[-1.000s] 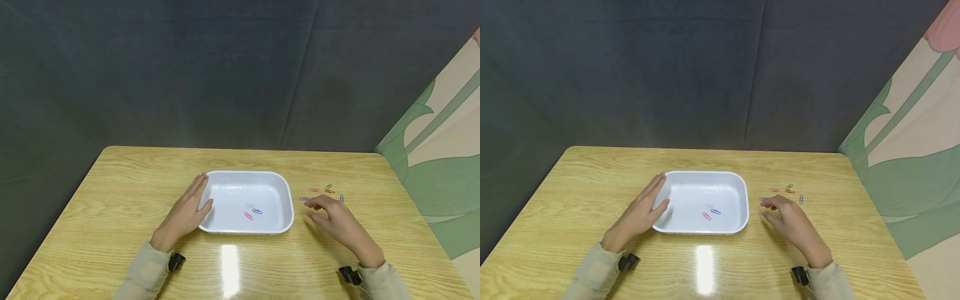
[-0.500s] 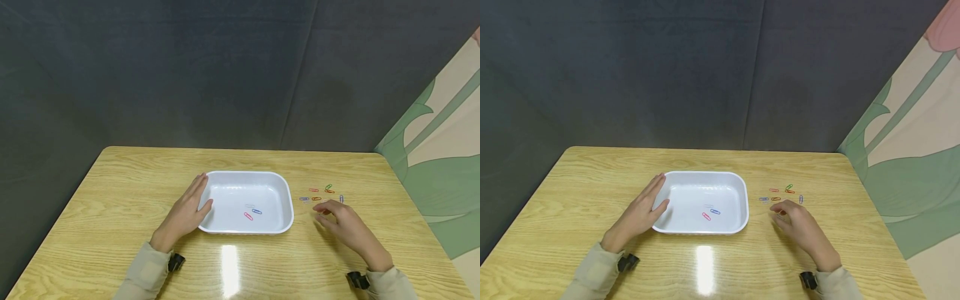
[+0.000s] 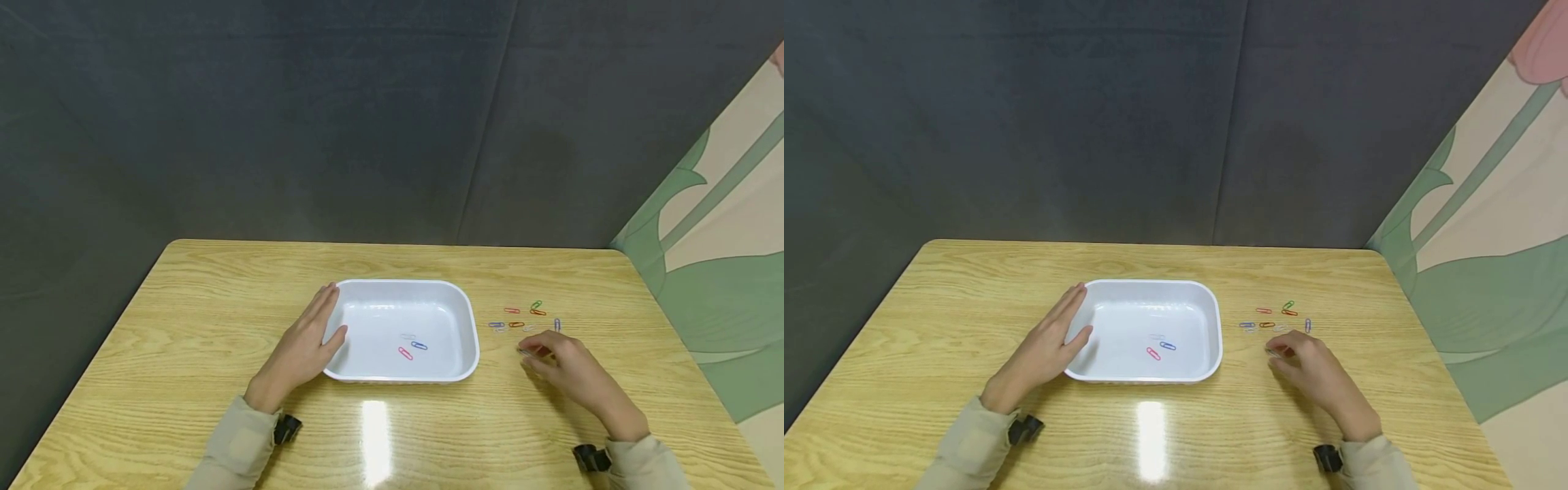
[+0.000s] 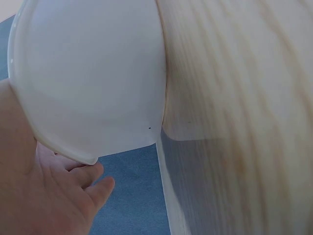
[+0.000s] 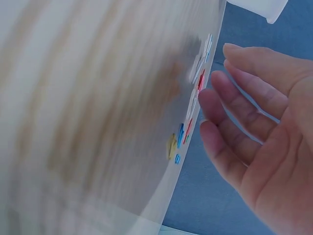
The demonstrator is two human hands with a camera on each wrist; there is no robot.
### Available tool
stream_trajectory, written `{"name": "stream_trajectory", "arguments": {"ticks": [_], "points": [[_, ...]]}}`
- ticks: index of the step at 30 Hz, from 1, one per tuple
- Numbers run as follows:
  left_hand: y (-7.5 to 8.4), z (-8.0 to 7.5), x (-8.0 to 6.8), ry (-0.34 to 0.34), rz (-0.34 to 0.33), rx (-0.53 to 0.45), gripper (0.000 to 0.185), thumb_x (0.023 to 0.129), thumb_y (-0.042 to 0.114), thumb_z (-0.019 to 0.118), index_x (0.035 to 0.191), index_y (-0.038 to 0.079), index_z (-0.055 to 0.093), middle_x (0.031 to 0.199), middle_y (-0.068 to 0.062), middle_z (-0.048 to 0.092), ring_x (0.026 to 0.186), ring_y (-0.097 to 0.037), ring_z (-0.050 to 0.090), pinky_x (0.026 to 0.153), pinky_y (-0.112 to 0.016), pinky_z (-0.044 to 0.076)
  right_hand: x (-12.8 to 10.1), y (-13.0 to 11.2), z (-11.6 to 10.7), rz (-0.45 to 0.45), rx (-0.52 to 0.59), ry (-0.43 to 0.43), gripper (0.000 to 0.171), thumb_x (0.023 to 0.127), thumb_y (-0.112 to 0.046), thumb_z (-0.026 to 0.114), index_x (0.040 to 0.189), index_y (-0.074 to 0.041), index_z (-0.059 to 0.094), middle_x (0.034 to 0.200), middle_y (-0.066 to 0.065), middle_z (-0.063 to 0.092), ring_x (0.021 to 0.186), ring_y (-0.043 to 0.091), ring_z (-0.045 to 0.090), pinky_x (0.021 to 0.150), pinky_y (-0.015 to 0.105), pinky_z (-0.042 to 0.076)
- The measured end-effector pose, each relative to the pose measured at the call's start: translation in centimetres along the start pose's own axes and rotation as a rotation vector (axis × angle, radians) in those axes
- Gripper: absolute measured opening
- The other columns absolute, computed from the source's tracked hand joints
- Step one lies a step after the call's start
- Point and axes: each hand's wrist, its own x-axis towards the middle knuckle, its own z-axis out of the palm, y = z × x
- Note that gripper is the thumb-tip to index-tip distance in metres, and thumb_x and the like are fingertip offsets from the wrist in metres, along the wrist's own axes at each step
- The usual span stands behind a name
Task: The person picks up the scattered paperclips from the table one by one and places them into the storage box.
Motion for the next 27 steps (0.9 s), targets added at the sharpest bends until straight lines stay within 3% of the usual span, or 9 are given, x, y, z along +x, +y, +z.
{"name": "stream_trajectory", "arguments": {"ticks": [16, 27], "points": [[-0.1, 0.1, 0.0, 0.002, 0.001, -0.006, 0.067, 0.104, 0.033, 0.047, 0.158, 0.004, 0.02, 0.167, -0.012, 0.016, 0.155, -0.029, 0.015, 0.124, -0.05, 0.022, 0.6, 1.1, 0.0, -0.001, -0.009, -0.052, 0.015, 0.087, -0.006, 0.073, 0.102, -0.003, 0.074, 0.089, -0.002, 0.069, 0.076, -0.001, 0.057, 0.064, 0.022, 0.053], [0.0, 0.1, 0.0, 0.006, 0.006, -0.004, 0.068, 0.103, 0.032, 0.048, 0.158, 0.004, 0.02, 0.167, -0.012, 0.017, 0.155, -0.031, 0.015, 0.124, -0.05, 0.023, 0.9, 1.0, 0.1, 0.048, -0.02, -0.1, 0.009, 0.089, -0.007, 0.07, 0.096, -0.002, 0.072, 0.082, -0.002, 0.064, 0.07, 0.0, 0.049, 0.059, 0.022, 0.046]]}}
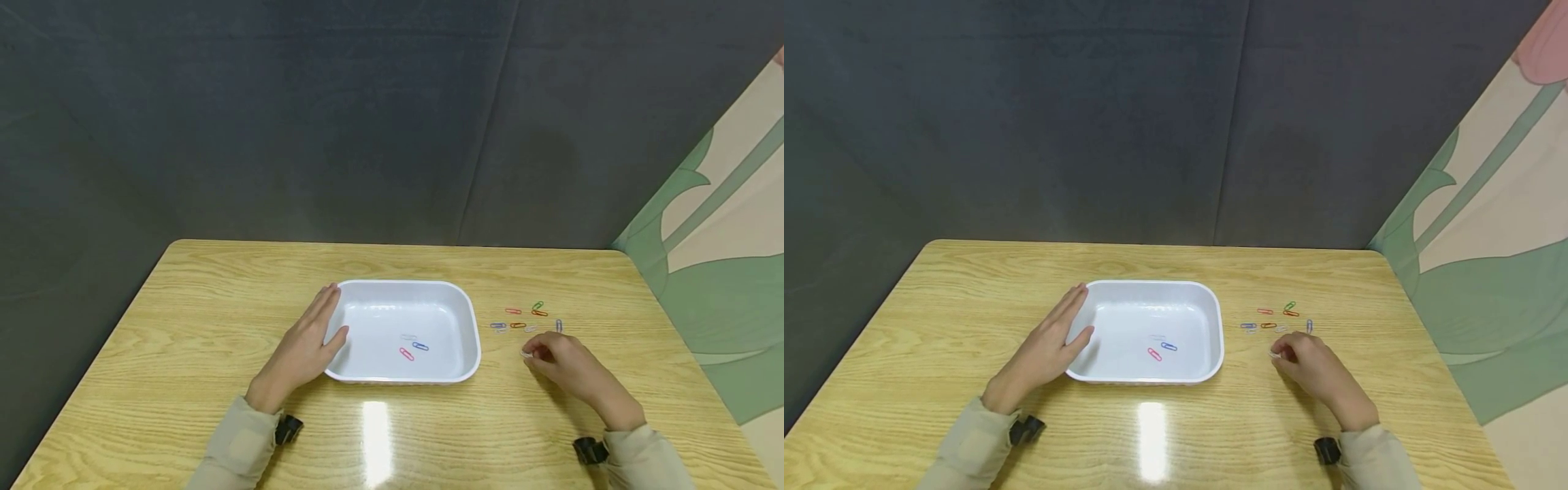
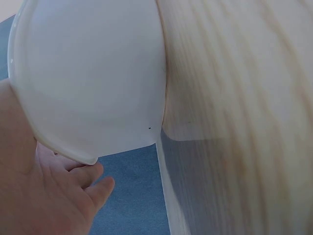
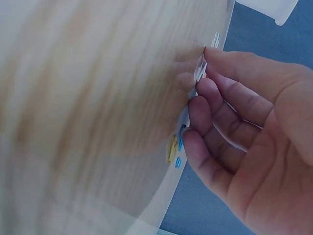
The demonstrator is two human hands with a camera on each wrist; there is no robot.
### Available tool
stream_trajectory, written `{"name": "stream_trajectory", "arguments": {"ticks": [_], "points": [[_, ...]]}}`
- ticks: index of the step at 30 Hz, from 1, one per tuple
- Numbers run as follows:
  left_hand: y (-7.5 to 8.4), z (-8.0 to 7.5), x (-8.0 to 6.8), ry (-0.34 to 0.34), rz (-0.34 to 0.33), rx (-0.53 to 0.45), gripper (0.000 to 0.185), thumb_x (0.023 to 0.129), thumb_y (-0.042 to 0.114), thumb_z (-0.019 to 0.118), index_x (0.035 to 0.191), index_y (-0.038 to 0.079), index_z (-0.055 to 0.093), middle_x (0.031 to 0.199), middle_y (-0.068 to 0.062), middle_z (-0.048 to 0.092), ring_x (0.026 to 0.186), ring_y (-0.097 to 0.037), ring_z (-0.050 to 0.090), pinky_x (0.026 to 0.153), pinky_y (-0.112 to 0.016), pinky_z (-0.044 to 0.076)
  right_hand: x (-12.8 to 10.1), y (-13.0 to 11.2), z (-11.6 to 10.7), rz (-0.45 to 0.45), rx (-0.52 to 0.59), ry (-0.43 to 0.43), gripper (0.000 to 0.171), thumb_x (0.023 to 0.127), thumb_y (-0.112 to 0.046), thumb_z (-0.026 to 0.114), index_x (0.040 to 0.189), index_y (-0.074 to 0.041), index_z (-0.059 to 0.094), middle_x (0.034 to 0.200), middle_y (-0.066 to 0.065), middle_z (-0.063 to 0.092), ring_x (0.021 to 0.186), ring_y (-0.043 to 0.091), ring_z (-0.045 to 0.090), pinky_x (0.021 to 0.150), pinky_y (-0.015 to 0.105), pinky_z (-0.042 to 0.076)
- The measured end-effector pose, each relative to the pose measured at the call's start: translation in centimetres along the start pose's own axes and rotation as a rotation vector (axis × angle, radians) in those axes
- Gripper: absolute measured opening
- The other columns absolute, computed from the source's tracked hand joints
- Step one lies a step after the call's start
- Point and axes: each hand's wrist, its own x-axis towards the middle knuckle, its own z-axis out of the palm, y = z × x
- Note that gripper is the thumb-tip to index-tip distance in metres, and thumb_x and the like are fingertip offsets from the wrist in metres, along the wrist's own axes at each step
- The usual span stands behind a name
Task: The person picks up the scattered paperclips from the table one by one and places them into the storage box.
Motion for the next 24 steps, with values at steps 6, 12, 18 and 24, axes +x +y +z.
{"name": "stream_trajectory", "arguments": {"ticks": [6, 12, 18, 24], "points": [[-0.04, 0.02, 0.03, 0.003, 0.002, -0.001, 0.067, 0.104, 0.033, 0.047, 0.158, 0.004, 0.021, 0.167, -0.012, 0.017, 0.155, -0.03, 0.015, 0.124, -0.049, 0.022, 0.11, 0.07, 0.1, 0.009, 0.008, -0.029, 0.004, 0.09, -0.006, 0.069, 0.092, -0.003, 0.07, 0.082, -0.001, 0.064, 0.07, 0.002, 0.047, 0.058, 0.022, 0.044], [-0.01, 0.04, 0.07, 0.002, 0.003, 0.0, 0.067, 0.104, 0.033, 0.047, 0.158, 0.004, 0.02, 0.167, -0.012, 0.017, 0.155, -0.029, 0.014, 0.124, -0.049, 0.022, 0.11, 0.12, 0.21, 0.006, 0.005, -0.046, 0.004, 0.092, -0.006, 0.067, 0.092, -0.002, 0.069, 0.084, 0.001, 0.063, 0.071, 0.003, 0.047, 0.06, 0.022, 0.045], [0.02, 0.03, 0.06, 0.004, 0.001, 0.0, 0.067, 0.104, 0.033, 0.047, 0.158, 0.004, 0.02, 0.167, -0.012, 0.017, 0.155, -0.029, 0.015, 0.124, -0.049, 0.022, 0.05, 0.22, 0.17, -0.021, 0.01, -0.045, 0.005, 0.094, -0.005, 0.064, 0.093, -0.001, 0.068, 0.087, 0.002, 0.063, 0.072, 0.002, 0.049, 0.06, 0.022, 0.046], [0.07, 0.01, 0.04, 0.003, -0.005, 0.001, 0.067, 0.104, 0.034, 0.046, 0.158, 0.004, 0.02, 0.167, -0.011, 0.017, 0.155, -0.027, 0.014, 0.124, -0.048, 0.022, -0.02, -0.2, -0.14, -0.025, -0.001, 0.004, 0.005, 0.095, -0.006, 0.063, 0.093, -0.005, 0.067, 0.083, -0.002, 0.064, 0.071, -0.001, 0.051, 0.059, 0.022, 0.046]]}}
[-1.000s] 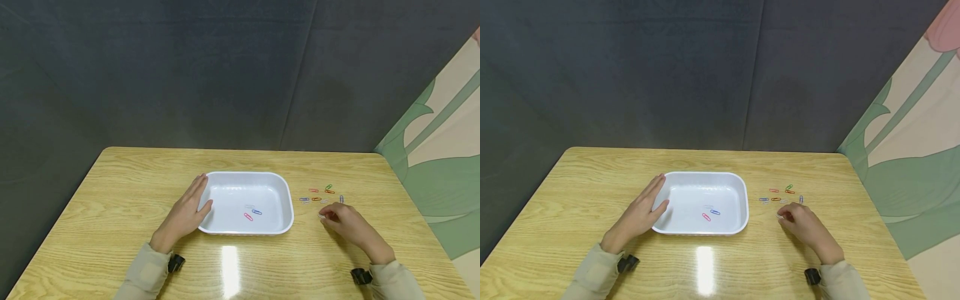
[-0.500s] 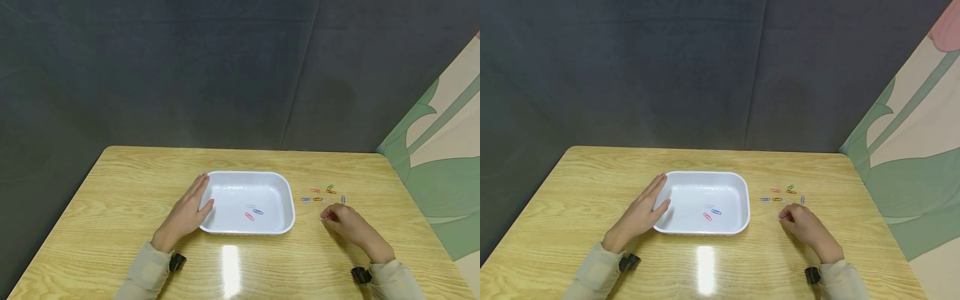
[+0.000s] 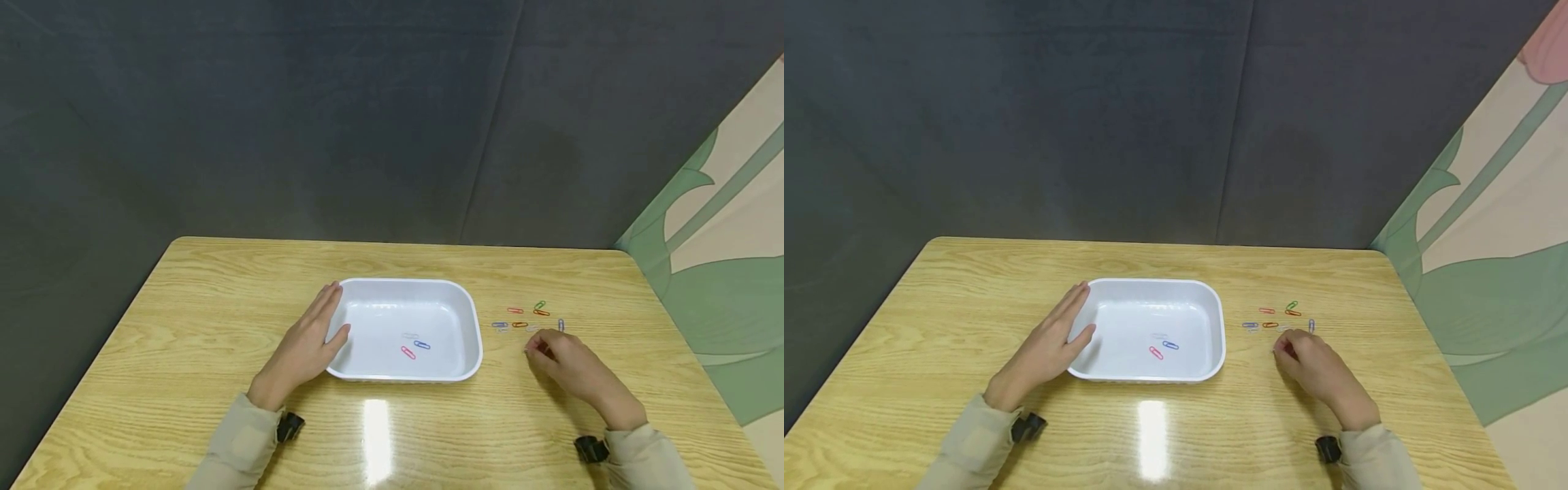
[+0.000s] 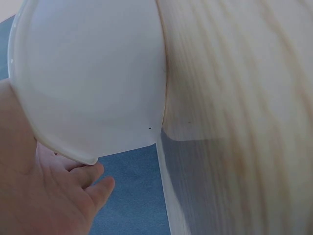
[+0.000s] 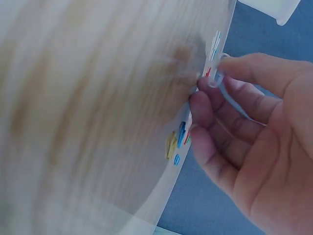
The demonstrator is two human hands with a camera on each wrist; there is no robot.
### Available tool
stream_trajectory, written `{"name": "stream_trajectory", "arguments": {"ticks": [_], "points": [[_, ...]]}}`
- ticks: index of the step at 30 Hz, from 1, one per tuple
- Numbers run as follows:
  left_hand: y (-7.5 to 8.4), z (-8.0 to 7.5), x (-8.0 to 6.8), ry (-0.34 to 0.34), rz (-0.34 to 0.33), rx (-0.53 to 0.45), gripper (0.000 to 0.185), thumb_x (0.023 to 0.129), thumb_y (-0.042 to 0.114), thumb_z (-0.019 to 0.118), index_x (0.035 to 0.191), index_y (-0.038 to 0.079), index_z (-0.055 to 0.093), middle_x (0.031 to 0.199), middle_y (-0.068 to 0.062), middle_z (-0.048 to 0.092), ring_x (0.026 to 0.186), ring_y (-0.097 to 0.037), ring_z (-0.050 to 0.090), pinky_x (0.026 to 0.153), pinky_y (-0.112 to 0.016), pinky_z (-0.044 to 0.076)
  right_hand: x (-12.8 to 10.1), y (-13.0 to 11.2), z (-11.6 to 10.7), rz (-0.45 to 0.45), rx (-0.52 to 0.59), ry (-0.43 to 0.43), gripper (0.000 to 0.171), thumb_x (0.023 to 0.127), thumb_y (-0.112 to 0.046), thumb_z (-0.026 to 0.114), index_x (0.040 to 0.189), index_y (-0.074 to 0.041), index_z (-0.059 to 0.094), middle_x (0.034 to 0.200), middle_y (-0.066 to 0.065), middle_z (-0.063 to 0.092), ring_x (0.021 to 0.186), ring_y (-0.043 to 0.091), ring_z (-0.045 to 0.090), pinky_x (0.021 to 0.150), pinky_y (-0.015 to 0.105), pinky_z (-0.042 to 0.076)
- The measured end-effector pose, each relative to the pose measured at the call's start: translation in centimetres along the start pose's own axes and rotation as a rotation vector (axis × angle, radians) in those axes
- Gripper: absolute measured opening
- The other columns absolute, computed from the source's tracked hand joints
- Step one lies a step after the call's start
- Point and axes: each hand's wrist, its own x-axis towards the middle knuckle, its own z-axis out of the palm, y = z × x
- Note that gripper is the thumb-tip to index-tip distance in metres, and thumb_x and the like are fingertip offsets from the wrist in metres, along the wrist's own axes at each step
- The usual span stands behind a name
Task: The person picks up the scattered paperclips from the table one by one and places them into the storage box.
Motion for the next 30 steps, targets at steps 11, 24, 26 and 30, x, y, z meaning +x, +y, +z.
{"name": "stream_trajectory", "arguments": {"ticks": [11, 24, 26, 30], "points": [[-0.1, 0.1, 0.0, 0.008, 0.013, 0.007, 0.068, 0.103, 0.031, 0.049, 0.158, 0.003, 0.021, 0.166, -0.013, 0.018, 0.155, -0.03, 0.016, 0.124, -0.05, 0.023, 0.1, -0.1, -0.1, -0.01, -0.033, 0.044, 0.008, 0.093, -0.003, 0.063, 0.096, -0.004, 0.07, 0.083, -0.003, 0.067, 0.07, -0.003, 0.052, 0.059, 0.021, 0.047], [-0.1, 0.0, 0.0, 0.003, 0.007, 0.0, 0.067, 0.104, 0.033, 0.047, 0.158, 0.004, 0.021, 0.167, -0.011, 0.018, 0.155, -0.029, 0.015, 0.124, -0.048, 0.023, 0.3, -0.5, -0.2, -0.045, -0.065, 0.102, 0.012, 0.089, -0.001, 0.069, 0.097, -0.005, 0.076, 0.092, 0.004, 0.075, 0.074, 0.003, 0.06, 0.06, 0.022, 0.05], [-0.1, 0.0, 0.0, 0.003, 0.008, -0.002, 0.067, 0.104, 0.033, 0.047, 0.158, 0.004, 0.021, 0.167, -0.011, 0.018, 0.155, -0.029, 0.016, 0.124, -0.049, 0.024, 0.4, -0.8, -0.3, -0.061, -0.067, 0.13, 0.011, 0.089, -0.001, 0.069, 0.096, -0.005, 0.076, 0.093, 0.005, 0.075, 0.075, 0.004, 0.061, 0.06, 0.022, 0.051], [-0.1, 0.0, 0.0, -0.001, 0.006, -0.001, 0.067, 0.104, 0.033, 0.047, 0.158, 0.004, 0.021, 0.167, -0.011, 0.017, 0.155, -0.029, 0.015, 0.124, -0.049, 0.023, 0.5, -1.3, -0.6, -0.077, -0.049, 0.16, 0.013, 0.09, 0.0, 0.068, 0.098, -0.005, 0.076, 0.094, 0.006, 0.075, 0.074, 0.004, 0.061, 0.059, 0.022, 0.051]]}}
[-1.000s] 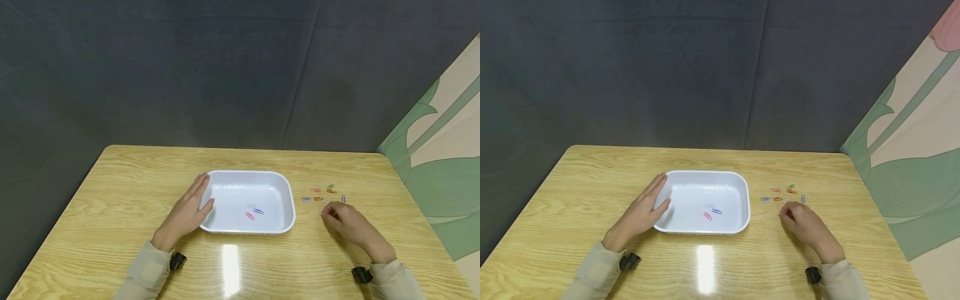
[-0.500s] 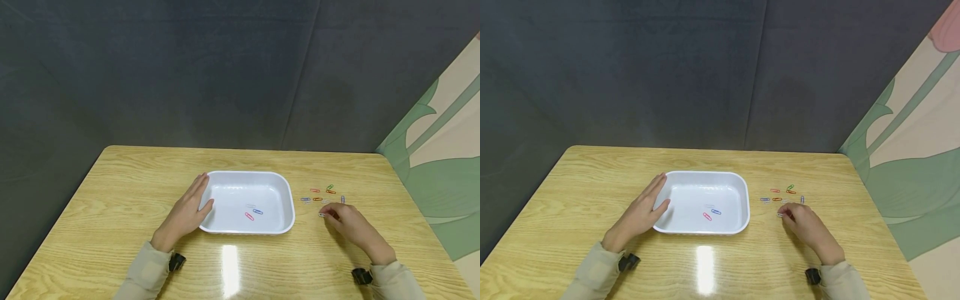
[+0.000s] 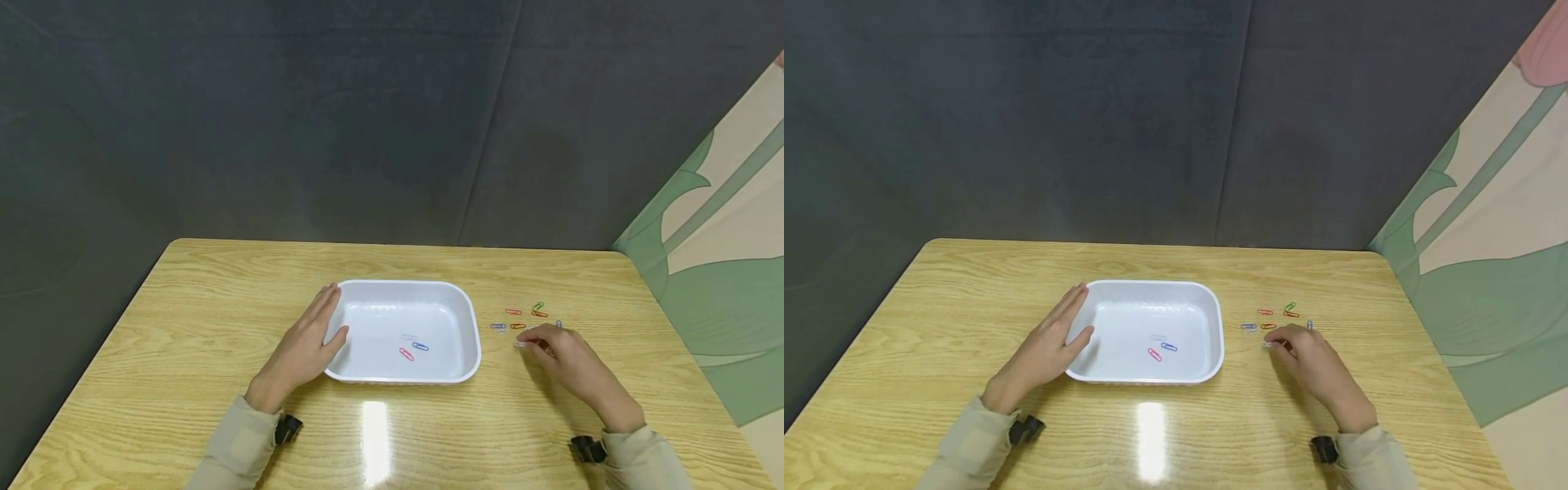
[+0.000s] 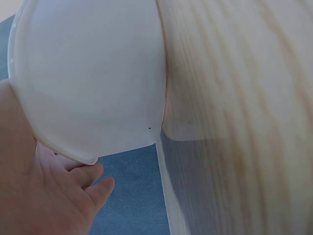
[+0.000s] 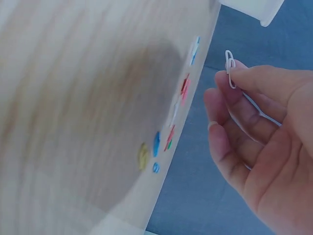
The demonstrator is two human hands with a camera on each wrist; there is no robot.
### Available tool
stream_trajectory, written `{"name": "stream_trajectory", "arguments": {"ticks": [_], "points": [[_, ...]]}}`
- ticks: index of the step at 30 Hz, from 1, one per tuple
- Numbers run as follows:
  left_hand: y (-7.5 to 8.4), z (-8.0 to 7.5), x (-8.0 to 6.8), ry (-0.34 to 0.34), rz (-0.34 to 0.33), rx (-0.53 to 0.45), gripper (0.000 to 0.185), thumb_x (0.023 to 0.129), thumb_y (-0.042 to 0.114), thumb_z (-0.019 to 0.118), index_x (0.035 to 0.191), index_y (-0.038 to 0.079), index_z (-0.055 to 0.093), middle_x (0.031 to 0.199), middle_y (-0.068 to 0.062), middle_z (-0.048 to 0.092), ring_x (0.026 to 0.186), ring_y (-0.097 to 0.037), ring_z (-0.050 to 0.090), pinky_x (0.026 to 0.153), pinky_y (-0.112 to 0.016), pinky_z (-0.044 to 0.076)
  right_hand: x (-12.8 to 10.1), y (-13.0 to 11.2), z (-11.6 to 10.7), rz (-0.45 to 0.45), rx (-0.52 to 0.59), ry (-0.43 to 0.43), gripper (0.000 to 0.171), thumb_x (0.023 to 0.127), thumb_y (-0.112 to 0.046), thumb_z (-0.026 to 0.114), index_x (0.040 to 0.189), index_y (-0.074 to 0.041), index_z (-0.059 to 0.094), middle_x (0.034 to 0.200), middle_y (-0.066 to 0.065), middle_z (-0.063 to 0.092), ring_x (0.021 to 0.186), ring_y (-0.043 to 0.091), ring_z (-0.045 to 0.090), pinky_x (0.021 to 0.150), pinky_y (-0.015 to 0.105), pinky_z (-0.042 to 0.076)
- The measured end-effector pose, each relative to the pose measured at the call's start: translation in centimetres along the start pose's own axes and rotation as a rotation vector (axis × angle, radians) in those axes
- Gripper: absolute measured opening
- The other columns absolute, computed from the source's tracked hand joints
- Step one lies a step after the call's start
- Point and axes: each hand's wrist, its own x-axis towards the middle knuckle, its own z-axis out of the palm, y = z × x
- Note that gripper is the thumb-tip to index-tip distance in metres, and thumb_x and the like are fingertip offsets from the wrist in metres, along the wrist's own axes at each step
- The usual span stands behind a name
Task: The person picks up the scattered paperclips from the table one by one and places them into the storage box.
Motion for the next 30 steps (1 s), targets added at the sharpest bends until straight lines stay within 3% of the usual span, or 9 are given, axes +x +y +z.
{"name": "stream_trajectory", "arguments": {"ticks": [10, 14, 18, 23, 30], "points": [[0.0, 0.0, 0.0, 0.001, 0.0, 0.004, 0.068, 0.103, 0.032, 0.048, 0.158, 0.003, 0.02, 0.167, -0.012, 0.017, 0.155, -0.03, 0.016, 0.124, -0.05, 0.024, 0.8, -1.9, -0.4, -0.073, 0.024, 0.054, 0.014, 0.09, 0.0, 0.067, 0.1, -0.005, 0.075, 0.096, 0.007, 0.074, 0.074, 0.005, 0.062, 0.061, 0.022, 0.053], [0.1, 0.0, -0.1, 0.002, -0.004, 0.005, 0.067, 0.103, 0.033, 0.048, 0.158, 0.004, 0.021, 0.167, -0.012, 0.017, 0.155, -0.03, 0.016, 0.124, -0.049, 0.023, 1.4, -2.8, -0.4, -0.106, 0.017, 0.088, 0.014, 0.09, 0.0, 0.068, 0.099, -0.007, 0.075, 0.103, 0.01, 0.075, 0.079, 0.013, 0.067, 0.061, 0.022, 0.052], [0.1, 0.0, -0.1, 0.003, -0.005, 0.005, 0.067, 0.103, 0.033, 0.048, 0.158, 0.004, 0.021, 0.167, -0.012, 0.017, 0.155, -0.03, 0.016, 0.124, -0.049, 0.023, 2.0, -3.7, -0.4, -0.126, 0.0, 0.112, 0.014, 0.09, -0.002, 0.069, 0.099, -0.009, 0.076, 0.098, 0.003, 0.075, 0.08, 0.011, 0.066, 0.063, 0.023, 0.053], [-0.1, 0.1, 0.0, 0.021, 0.021, 0.014, 0.068, 0.103, 0.031, 0.05, 0.157, 0.001, 0.022, 0.165, -0.015, 0.02, 0.154, -0.031, 0.018, 0.123, -0.05, 0.024, 2.7, -4.7, -0.5, -0.133, 0.013, 0.097, 0.013, 0.091, -0.004, 0.068, 0.101, -0.008, 0.076, 0.093, -0.001, 0.074, 0.074, 0.003, 0.061, 0.065, 0.028, 0.055], [-0.1, 0.1, 0.1, 0.022, 0.023, 0.011, 0.068, 0.103, 0.03, 0.051, 0.157, 0.001, 0.022, 0.165, -0.015, 0.02, 0.154, -0.031, 0.018, 0.123, -0.05, 0.024, 3.6, -5.9, -0.4, -0.105, 0.043, 0.048, 0.014, 0.093, -0.006, 0.067, 0.104, -0.008, 0.075, 0.097, 0.003, 0.074, 0.076, 0.007, 0.062, 0.067, 0.028, 0.055]]}}
